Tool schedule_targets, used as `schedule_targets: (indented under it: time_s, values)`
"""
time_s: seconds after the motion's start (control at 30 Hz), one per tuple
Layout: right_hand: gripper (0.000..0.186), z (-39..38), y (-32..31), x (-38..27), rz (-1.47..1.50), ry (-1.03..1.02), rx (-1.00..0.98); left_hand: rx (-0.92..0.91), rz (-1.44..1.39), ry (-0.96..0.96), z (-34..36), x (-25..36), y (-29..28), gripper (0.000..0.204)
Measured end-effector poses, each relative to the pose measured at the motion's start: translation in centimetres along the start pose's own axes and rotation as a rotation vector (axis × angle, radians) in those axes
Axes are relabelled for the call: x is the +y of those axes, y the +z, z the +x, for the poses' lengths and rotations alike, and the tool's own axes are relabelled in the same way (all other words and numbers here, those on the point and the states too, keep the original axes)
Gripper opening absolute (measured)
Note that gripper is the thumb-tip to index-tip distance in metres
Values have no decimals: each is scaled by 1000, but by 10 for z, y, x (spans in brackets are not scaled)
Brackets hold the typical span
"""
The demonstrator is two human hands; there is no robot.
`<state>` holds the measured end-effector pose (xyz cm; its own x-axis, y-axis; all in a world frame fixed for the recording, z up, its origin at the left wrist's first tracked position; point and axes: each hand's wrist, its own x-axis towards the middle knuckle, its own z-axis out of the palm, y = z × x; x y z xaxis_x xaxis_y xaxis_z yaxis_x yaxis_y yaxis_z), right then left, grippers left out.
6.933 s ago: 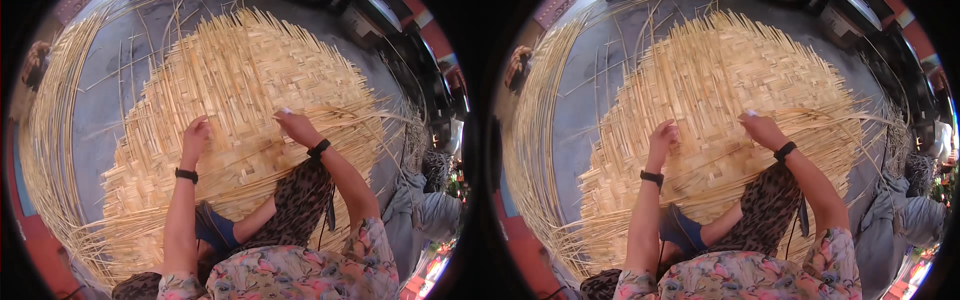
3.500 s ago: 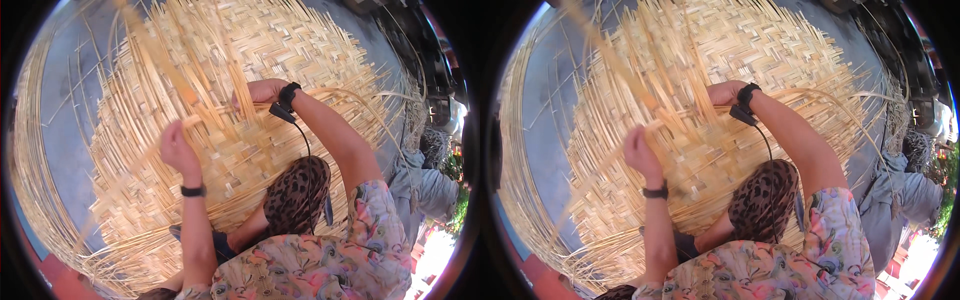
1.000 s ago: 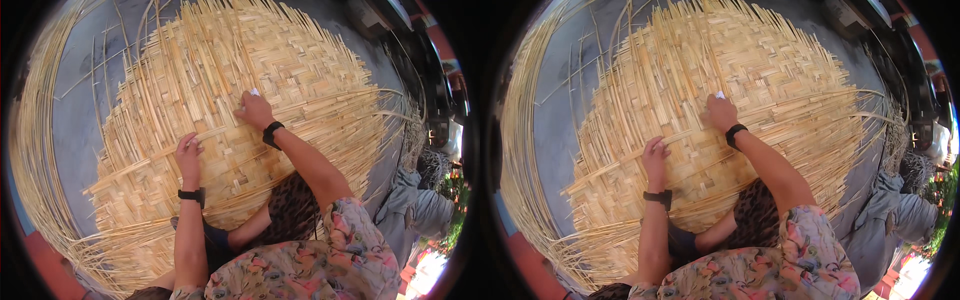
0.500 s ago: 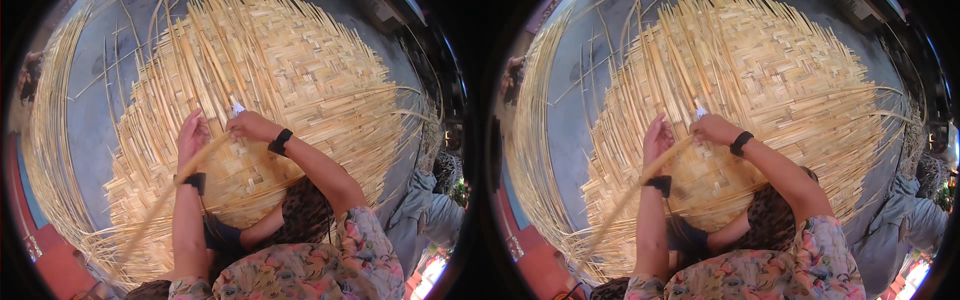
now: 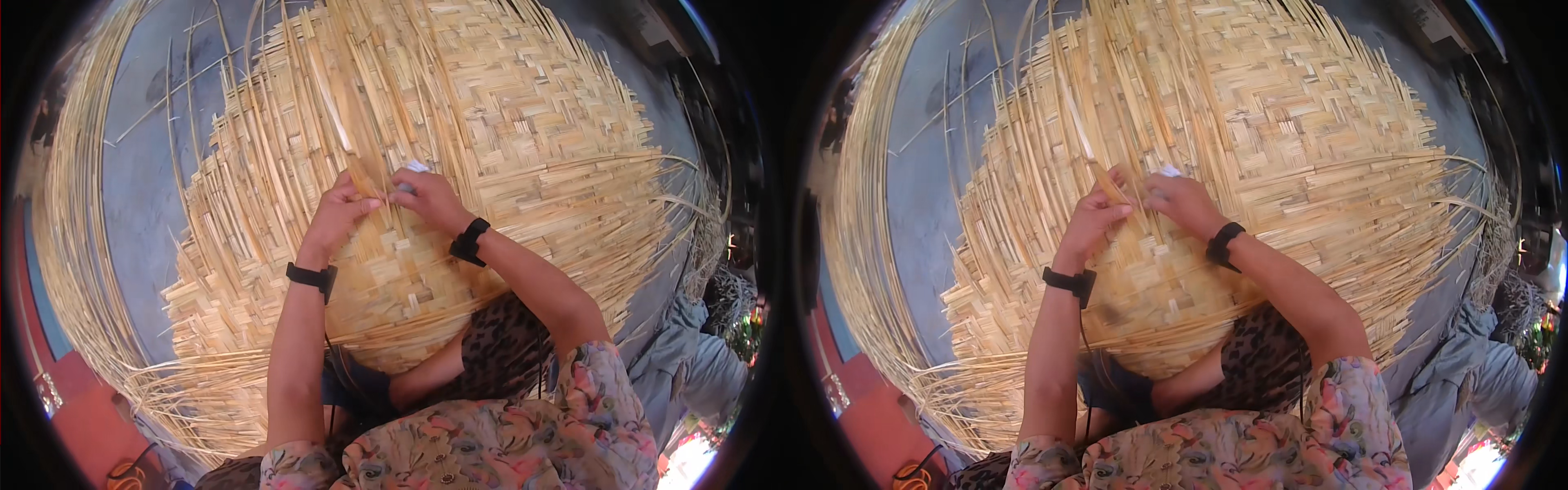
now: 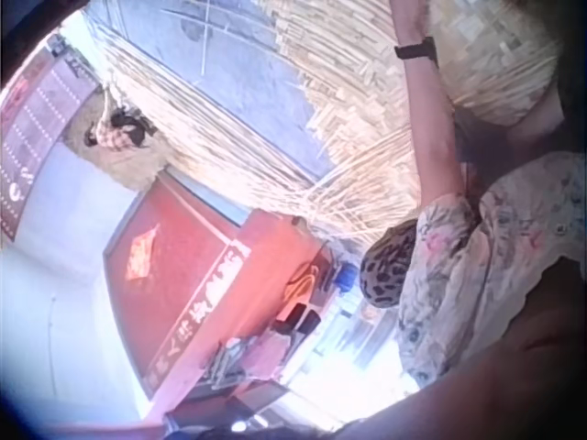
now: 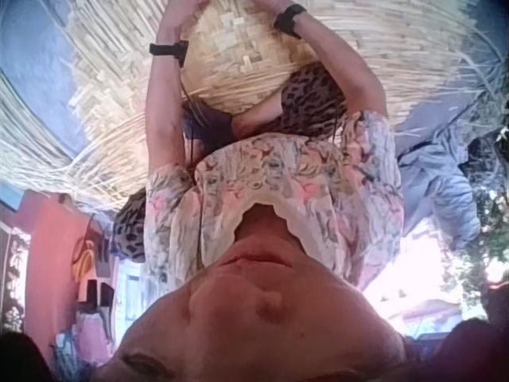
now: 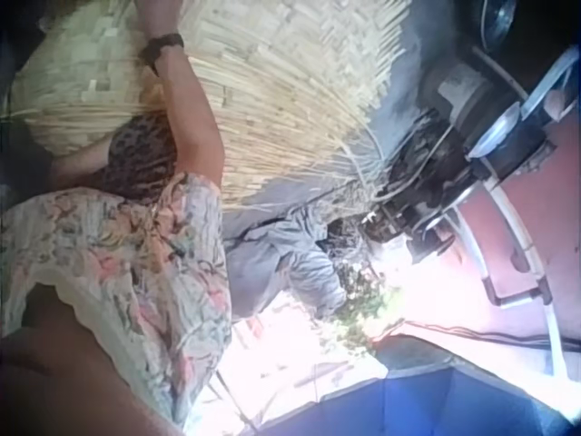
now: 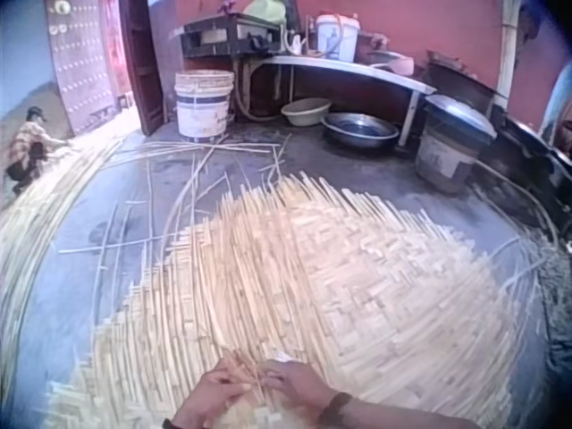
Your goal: Weaving a large circular mat using bamboo strips on the floor of a workshop.
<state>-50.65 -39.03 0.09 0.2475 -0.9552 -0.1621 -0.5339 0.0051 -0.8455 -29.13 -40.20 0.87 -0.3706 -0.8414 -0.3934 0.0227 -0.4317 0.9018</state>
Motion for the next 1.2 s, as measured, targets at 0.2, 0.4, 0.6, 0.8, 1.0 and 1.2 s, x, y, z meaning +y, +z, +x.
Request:
schedule_targets:
  time_s: [0.2,0.4,0.6,0.8,1.0,1.2]
  values:
    - [19,6,-3,36,-160,-167,-205,395,-548,247,-42,-6,10,40]
    - [27,6,4,-30,506,205,143,965,-688,315,-109,-47,-34,19]
    - [22,6,37,-42,-194,-301,-288,652,-1139,404,-98,4,-58,19]
    - [17,3,32,-50,-208,-296,-327,307,653,-386,-40,40,-127,29]
    - [15,-14,25,-41,-47,-270,-202,293,384,-326,-20,48,-88,48]
    - [12,-26,27,-36,-18,-347,-49,365,-845,8,-30,50,-45,82]
